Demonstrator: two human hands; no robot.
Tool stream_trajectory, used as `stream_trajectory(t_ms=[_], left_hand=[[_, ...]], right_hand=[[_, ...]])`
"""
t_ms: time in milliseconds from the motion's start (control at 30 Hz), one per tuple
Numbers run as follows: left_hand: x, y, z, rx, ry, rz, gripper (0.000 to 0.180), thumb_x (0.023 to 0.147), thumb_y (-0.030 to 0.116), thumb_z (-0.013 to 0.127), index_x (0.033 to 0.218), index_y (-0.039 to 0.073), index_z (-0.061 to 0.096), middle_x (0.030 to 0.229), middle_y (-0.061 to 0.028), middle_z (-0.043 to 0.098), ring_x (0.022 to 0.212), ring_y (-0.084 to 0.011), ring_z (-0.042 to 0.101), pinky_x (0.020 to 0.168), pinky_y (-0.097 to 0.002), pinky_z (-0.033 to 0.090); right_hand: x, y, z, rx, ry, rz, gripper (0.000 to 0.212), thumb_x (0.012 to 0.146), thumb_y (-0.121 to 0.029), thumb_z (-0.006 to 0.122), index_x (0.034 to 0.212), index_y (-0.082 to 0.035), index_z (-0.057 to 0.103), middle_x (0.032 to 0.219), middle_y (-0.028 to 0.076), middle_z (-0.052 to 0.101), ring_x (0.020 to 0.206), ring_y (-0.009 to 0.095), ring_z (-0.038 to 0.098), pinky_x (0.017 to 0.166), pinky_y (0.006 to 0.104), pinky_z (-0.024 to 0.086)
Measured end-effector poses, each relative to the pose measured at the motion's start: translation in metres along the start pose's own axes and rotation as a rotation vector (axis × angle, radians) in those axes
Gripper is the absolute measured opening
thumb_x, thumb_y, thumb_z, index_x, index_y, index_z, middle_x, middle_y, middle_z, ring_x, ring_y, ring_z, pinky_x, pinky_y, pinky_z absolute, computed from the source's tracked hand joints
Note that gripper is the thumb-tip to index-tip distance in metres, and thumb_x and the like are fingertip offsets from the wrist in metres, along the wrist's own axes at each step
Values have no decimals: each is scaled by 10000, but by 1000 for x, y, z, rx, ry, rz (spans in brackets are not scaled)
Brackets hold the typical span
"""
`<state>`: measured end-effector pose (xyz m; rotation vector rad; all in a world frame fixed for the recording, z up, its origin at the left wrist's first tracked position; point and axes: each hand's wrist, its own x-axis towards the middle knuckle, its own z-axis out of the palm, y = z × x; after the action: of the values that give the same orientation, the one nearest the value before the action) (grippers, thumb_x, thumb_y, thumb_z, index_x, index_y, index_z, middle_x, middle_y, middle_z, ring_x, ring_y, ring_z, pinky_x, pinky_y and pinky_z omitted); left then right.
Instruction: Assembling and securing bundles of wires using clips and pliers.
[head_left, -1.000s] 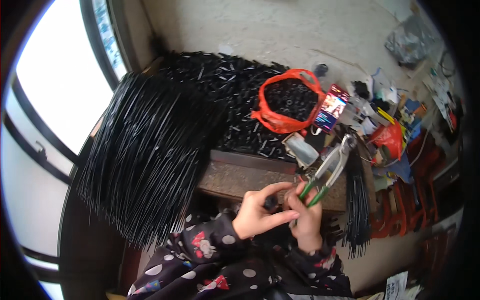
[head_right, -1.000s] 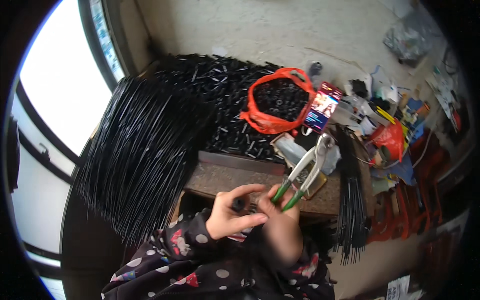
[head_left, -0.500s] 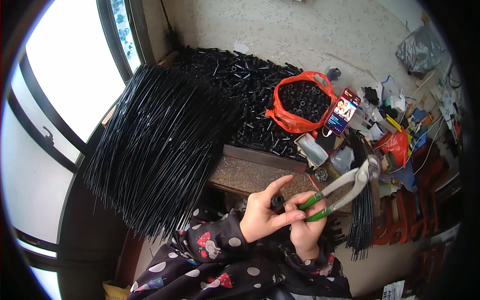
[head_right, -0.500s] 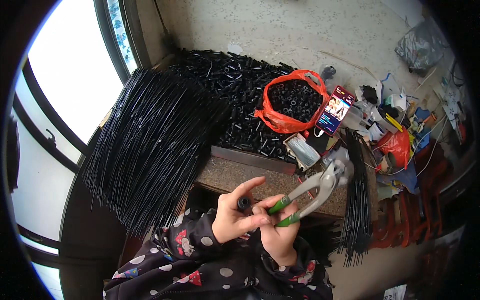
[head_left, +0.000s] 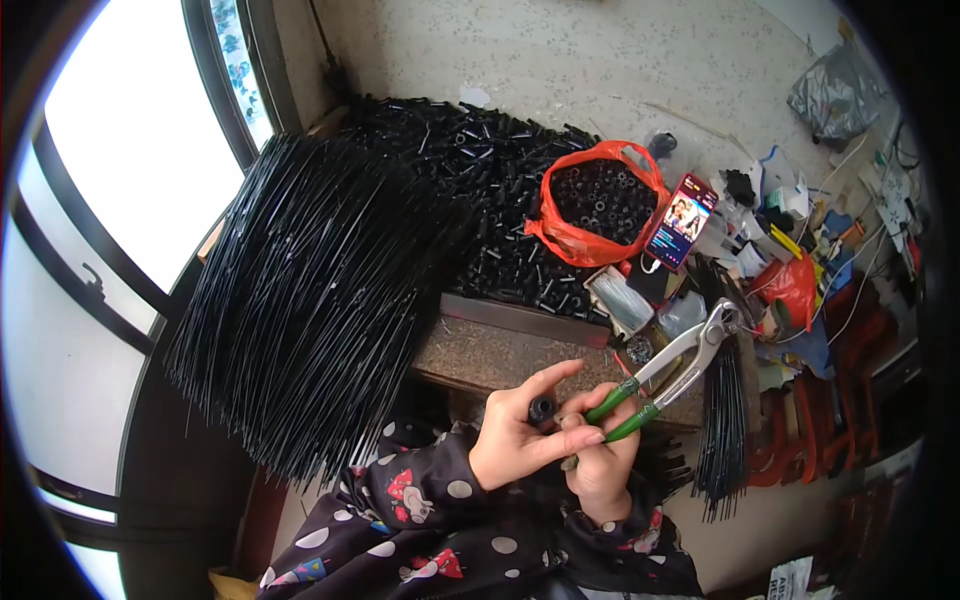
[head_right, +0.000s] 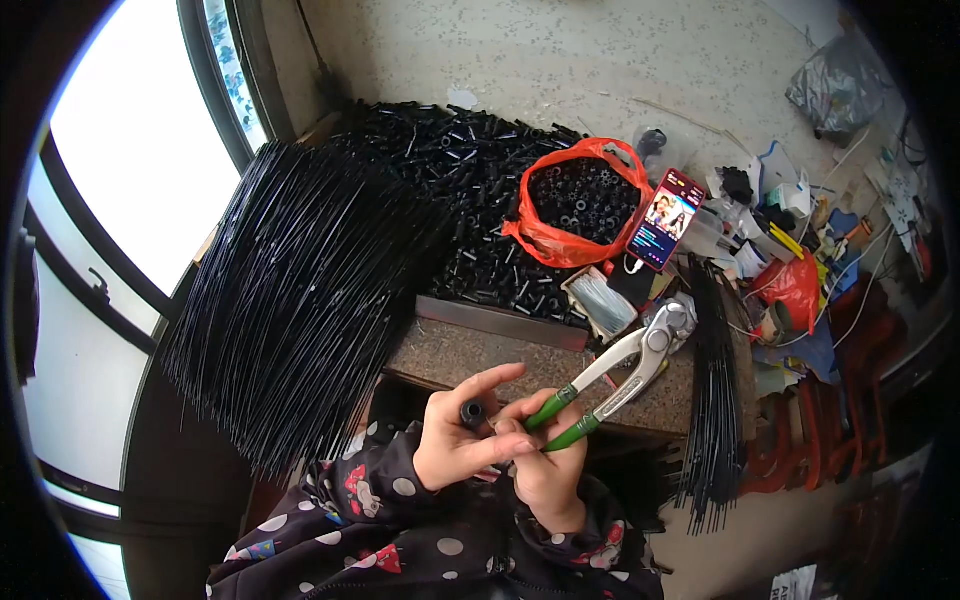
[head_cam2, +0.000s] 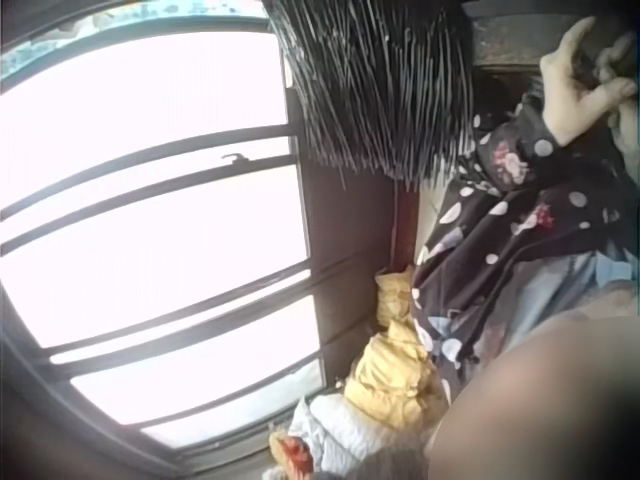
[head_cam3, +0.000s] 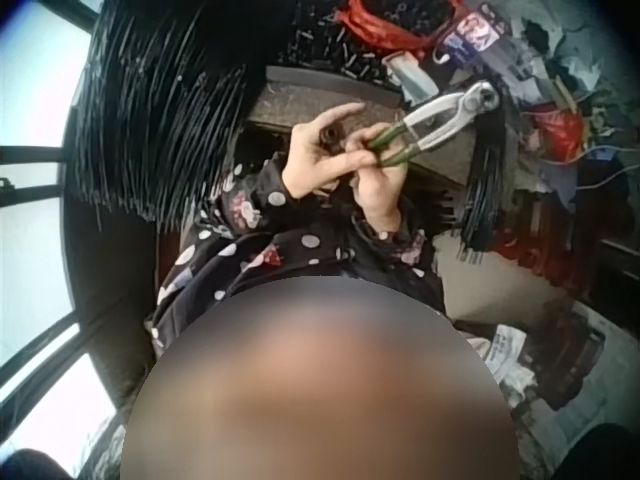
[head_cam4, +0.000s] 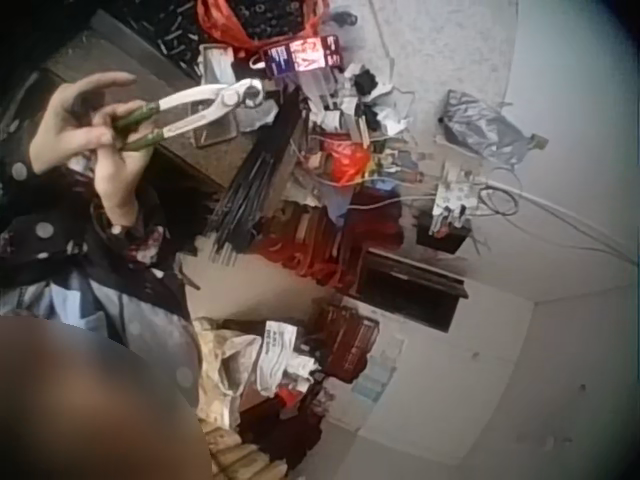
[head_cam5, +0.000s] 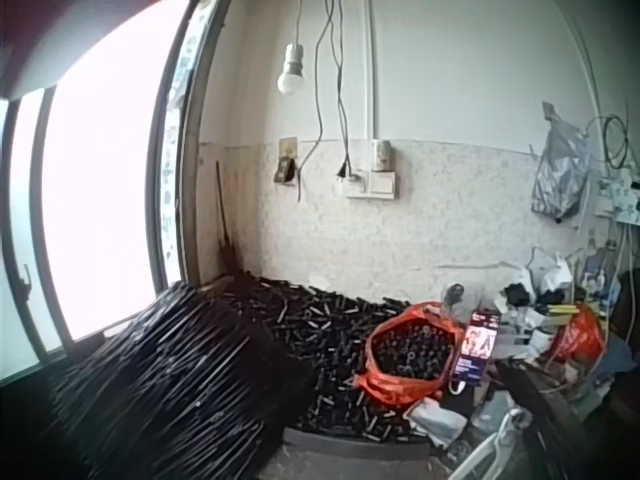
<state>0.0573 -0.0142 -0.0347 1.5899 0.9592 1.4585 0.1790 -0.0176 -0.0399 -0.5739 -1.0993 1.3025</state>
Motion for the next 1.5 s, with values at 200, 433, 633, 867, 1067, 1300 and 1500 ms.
stream_trajectory(t_ms=[200, 433, 633, 867, 1067, 1300, 1500], left_hand=[[4, 0, -1, 2, -18, 6, 652, 674, 200, 778, 1211, -15, 477, 588, -9, 527, 556, -41, 465, 508, -182, 374], [3, -8, 2, 59, 26, 11, 704, 690, 252, 754, 1254, -17, 429, 628, -31, 536, 571, -68, 490, 539, -205, 406], [11, -5, -13, -87, -237, 57, 765, 701, 235, 747, 1308, -11, 351, 792, -71, 613, 704, -107, 585, 654, -237, 460], [14, 7, -55, -303, 51, -53, 667, 727, 232, 717, 1266, -25, 421, 726, 31, 545, 628, -41, 447, 600, -187, 373], [17, 10, -64, -217, -44, -59, 572, 589, 266, 821, 1033, -20, 602, 557, 72, 407, 512, -16, 328, 466, -196, 227], [14, 18, -61, -30, 1, 33, 360, 652, 214, 778, 896, -7, 631, 515, 28, 459, 465, -23, 391, 426, -204, 272], [4, 4, -48, 68, 174, 66, 244, 696, 181, 727, 824, 7, 614, 538, -6, 530, 486, -42, 487, 443, -192, 349]], right_hand=[[4, 1, -1, -5, -3, 9, 256, 789, 30, 591, 966, -23, 414, 819, 102, 542, 729, 117, 524, 676, 234, 439], [7, 2, 3, -247, 14, -108, 249, 779, 47, 595, 946, -30, 427, 824, 96, 547, 732, 127, 523, 673, 246, 438], [22, 11, -12, -374, -137, -319, 317, 708, -23, 701, 904, -31, 451, 780, 60, 494, 704, 168, 498, 649, 265, 431], [3, -33, -31, -281, -274, 551, 169, 867, -110, 542, 954, 31, 507, 676, 43, 540, 537, 100, 518, 491, 222, 425], [-14, -37, -26, -626, -625, 662, 285, 871, -75, 512, 1127, 52, 517, 738, 49, 598, 598, 88, 559, 561, 207, 464], [-11, -41, -25, -92, -649, 852, 539, 914, -70, 429, 1382, 2, 171, 959, 141, 571, 777, 176, 570, 758, 310, 459], [-3, -64, -28, -632, -704, 920, 420, 909, -91, 447, 1290, 38, 327, 822, 82, 579, 684, 137, 570, 655, 250, 465]])
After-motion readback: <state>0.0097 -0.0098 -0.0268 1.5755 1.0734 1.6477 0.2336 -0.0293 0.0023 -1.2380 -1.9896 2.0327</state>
